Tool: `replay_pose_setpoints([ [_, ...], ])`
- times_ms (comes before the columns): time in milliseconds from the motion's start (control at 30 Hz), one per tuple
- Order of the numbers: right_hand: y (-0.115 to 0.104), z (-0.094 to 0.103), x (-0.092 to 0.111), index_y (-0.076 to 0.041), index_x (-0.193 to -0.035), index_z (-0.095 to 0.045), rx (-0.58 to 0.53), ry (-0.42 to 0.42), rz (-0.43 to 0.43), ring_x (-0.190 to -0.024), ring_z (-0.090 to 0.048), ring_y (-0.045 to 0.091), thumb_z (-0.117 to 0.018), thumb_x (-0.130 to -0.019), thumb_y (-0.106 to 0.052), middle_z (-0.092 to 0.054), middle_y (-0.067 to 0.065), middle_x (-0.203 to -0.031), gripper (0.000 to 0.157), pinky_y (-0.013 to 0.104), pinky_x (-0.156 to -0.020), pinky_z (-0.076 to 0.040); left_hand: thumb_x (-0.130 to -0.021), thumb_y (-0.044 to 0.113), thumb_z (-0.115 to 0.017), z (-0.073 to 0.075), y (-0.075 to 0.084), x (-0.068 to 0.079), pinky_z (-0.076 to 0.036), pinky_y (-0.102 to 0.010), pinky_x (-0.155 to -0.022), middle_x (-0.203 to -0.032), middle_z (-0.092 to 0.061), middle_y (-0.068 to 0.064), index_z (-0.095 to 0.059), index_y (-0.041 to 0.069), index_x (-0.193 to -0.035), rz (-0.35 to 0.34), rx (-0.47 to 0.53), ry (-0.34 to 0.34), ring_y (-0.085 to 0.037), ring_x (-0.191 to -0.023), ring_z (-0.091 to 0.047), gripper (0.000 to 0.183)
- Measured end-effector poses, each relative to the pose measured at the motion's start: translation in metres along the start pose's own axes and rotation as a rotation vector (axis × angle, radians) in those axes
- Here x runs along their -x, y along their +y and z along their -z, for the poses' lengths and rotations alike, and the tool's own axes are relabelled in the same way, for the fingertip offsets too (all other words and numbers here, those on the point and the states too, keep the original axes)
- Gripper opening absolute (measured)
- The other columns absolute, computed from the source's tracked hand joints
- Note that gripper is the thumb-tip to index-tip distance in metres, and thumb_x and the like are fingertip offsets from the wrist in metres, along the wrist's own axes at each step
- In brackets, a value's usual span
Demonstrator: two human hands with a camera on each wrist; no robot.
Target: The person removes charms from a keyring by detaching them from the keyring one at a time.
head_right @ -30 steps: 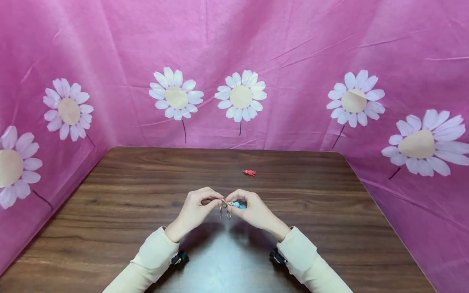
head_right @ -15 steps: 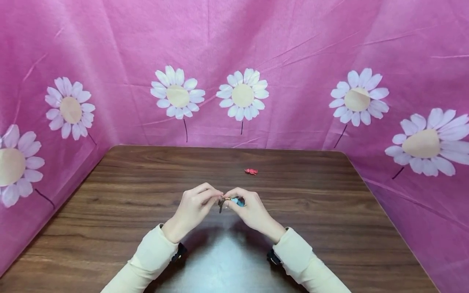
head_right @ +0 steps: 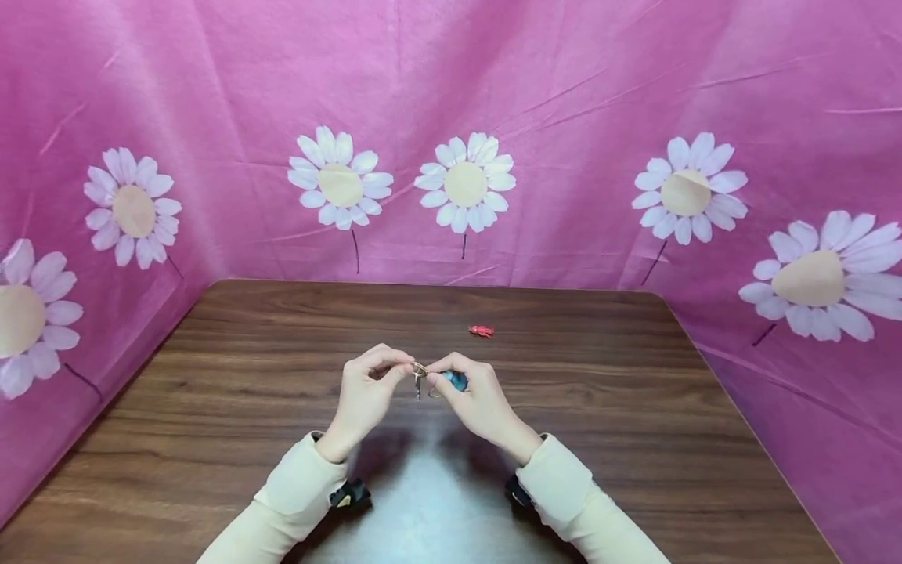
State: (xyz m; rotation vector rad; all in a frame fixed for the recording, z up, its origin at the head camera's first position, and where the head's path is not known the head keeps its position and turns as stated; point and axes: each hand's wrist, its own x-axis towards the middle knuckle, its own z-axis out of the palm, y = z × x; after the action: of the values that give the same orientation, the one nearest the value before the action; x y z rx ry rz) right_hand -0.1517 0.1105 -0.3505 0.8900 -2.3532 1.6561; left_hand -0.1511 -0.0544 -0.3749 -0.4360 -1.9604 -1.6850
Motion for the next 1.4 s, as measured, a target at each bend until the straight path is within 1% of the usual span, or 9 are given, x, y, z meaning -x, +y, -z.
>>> replay_pose_setpoints([
  [167, 0.007, -0.003, -0.002, 0.005, -0.091, -0.064, -0.096, 0.015, 0.008, -0.061, -0.065, 0.015, -0.061, -0.083, 0.005, -0.068, 0.019, -0.079, 0.009, 0.027, -0.05, -0.051, -0.076, -0.003, -0.069, -0.006, -0.001, 0.003, -0.048, -0.017, -0.06, -0.074, -0.068, -0.011, -0.067, -0.005, -0.082, 0.257, 0.186, 0.109, -0.004, -0.065, -0.061, 0.007],
  [333, 0.024, -0.007, -0.012, 0.003, -0.093, -0.068, -0.158, 0.061, -0.007, -0.065, -0.064, 0.007, -0.064, -0.081, 0.003, -0.069, 0.019, -0.085, 0.012, 0.023, -0.054, -0.052, -0.076, -0.006, -0.067, -0.01, 0.006, -0.001, -0.05, -0.018, -0.067, -0.073, -0.068, 0.004, -0.062, -0.015, -0.089, 0.396, 0.364, 0.223, -0.005, -0.071, -0.063, 0.017],
  [467, 0.03, -0.007, -0.015, 0.003, -0.093, -0.069, -0.159, 0.076, -0.03, -0.064, -0.063, 0.005, -0.066, -0.081, -0.002, -0.069, 0.017, -0.085, 0.013, 0.02, -0.055, -0.05, -0.078, -0.006, -0.065, -0.009, 0.007, -0.003, -0.05, -0.017, -0.07, -0.074, -0.066, 0.008, -0.058, -0.018, -0.095, 0.446, 0.419, 0.204, -0.005, -0.073, -0.063, 0.023],
  [567, 0.031, -0.007, -0.012, 0.003, -0.093, -0.069, -0.141, 0.055, -0.049, -0.062, -0.064, 0.008, -0.066, -0.082, -0.004, -0.069, 0.018, -0.085, 0.013, 0.021, -0.054, -0.05, -0.08, -0.005, -0.063, -0.005, 0.003, -0.002, -0.049, -0.016, -0.07, -0.078, -0.066, 0.001, -0.057, -0.017, -0.099, 0.433, 0.362, 0.124, -0.004, -0.073, -0.062, 0.023],
  [733, 0.031, -0.007, -0.005, -0.002, -0.089, -0.071, -0.058, 0.043, -0.113, -0.056, -0.056, 0.003, -0.067, -0.081, -0.006, -0.069, 0.018, -0.08, 0.01, 0.019, -0.047, -0.045, -0.081, -0.004, -0.062, 0.002, -0.004, 0.004, -0.05, -0.017, -0.073, -0.091, -0.066, -0.019, -0.062, -0.008, -0.098, 0.304, 0.162, -0.048, -0.004, -0.08, -0.062, 0.017],
  [833, 0.029, -0.007, -0.003, -0.004, -0.089, -0.071, -0.044, 0.016, -0.156, -0.055, -0.055, 0.003, -0.068, -0.08, -0.007, -0.069, 0.016, -0.078, 0.01, 0.019, -0.047, -0.045, -0.08, -0.004, -0.063, 0.005, -0.006, 0.006, -0.053, -0.018, -0.072, -0.094, -0.066, -0.015, -0.066, -0.002, -0.095, 0.172, 0.008, -0.116, -0.008, -0.081, -0.065, 0.015],
  [1100, 0.028, -0.006, -0.003, -0.006, -0.093, -0.07, -0.029, -0.036, -0.215, -0.059, -0.061, 0.006, -0.067, -0.081, -0.009, -0.07, 0.015, -0.084, 0.013, 0.021, -0.054, -0.05, -0.078, 0.004, -0.068, 0.008, -0.004, 0.005, -0.05, -0.018, -0.056, -0.081, -0.062, 0.003, -0.069, 0.01, -0.082, -0.447, -0.658, -0.082, -0.007, -0.067, -0.062, 0.007],
  [1267, 0.026, -0.008, -0.006, -0.006, -0.089, -0.067, -0.051, 0.03, -0.204, -0.059, -0.064, 0.01, -0.068, -0.08, -0.006, -0.07, 0.015, -0.08, 0.009, 0.026, -0.055, -0.053, -0.082, 0.005, -0.064, 0.009, -0.004, -0.002, -0.052, -0.02, -0.06, -0.08, -0.06, 0.001, -0.068, 0.009, -0.084, -0.652, -0.742, -0.02, -0.011, -0.07, -0.062, 0.005],
  [1400, 0.02, -0.008, -0.007, -0.005, -0.084, -0.068, -0.013, 0.086, -0.131, -0.057, -0.06, 0.004, -0.068, -0.079, -0.001, -0.069, 0.013, -0.074, 0.007, 0.02, -0.051, -0.048, -0.081, 0.003, -0.064, 0.01, -0.01, -0.007, -0.05, -0.014, -0.058, -0.077, -0.062, 0.001, -0.069, 0.008, -0.083, -0.657, -0.604, -0.004, -0.008, -0.065, -0.061, 0.007],
])
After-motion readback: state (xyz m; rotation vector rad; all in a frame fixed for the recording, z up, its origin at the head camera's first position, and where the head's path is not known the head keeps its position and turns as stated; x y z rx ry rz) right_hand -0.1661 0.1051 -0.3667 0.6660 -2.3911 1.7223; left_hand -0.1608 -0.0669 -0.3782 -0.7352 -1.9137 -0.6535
